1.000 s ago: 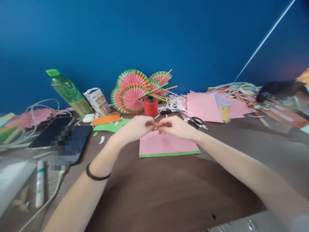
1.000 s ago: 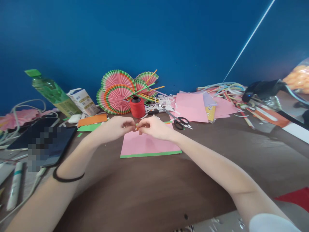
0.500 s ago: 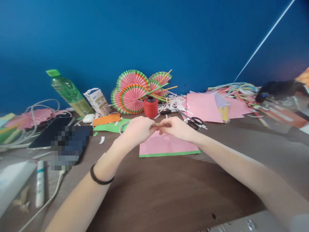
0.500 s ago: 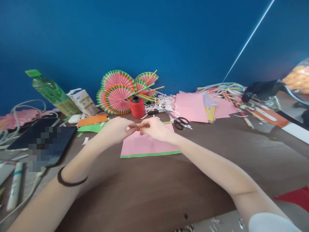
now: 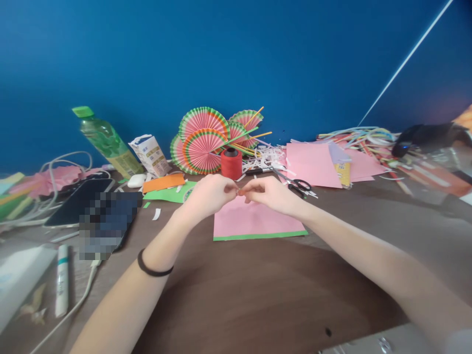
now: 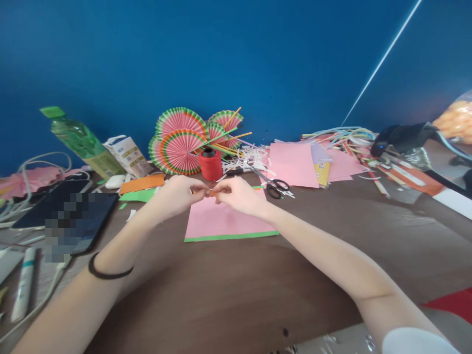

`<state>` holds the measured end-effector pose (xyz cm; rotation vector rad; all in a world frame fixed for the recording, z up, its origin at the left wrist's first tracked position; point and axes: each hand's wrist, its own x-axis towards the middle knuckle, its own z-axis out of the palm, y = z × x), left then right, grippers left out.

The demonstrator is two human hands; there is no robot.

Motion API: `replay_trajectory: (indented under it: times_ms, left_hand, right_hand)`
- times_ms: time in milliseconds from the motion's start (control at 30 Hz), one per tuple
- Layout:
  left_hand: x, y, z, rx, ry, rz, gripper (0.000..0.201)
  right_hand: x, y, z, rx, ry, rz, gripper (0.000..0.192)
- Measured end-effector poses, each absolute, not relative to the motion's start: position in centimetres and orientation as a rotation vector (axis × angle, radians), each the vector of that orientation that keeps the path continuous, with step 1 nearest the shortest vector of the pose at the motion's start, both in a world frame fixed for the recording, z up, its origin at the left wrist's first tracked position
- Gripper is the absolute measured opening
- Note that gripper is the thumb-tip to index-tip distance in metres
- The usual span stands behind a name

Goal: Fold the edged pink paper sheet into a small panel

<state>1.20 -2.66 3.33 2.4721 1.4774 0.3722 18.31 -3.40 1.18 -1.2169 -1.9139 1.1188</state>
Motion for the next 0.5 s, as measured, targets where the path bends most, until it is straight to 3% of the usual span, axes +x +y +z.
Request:
replay_trajectory:
  times_ms: [300,400,500]
  left_hand:
    - [-5.5,0.5,3.1,2.174,2.256,0.472,0.019]
    - [-6.1,0.6,2.8,2.089,2.393,0.443,0.028]
    - [-5.3,0.4,2.8,2.143,2.399,0.434,0.024]
  right_hand:
    - [19.2,-2.3,0.6,-1.237,-1.866,1.183,0.016]
    - [19.2,-2.3,0.7,-1.246,-1.932,1.154,0.016]
    - [18.9,-2.6,1.0,-1.269,-2.005,1.086,0.017]
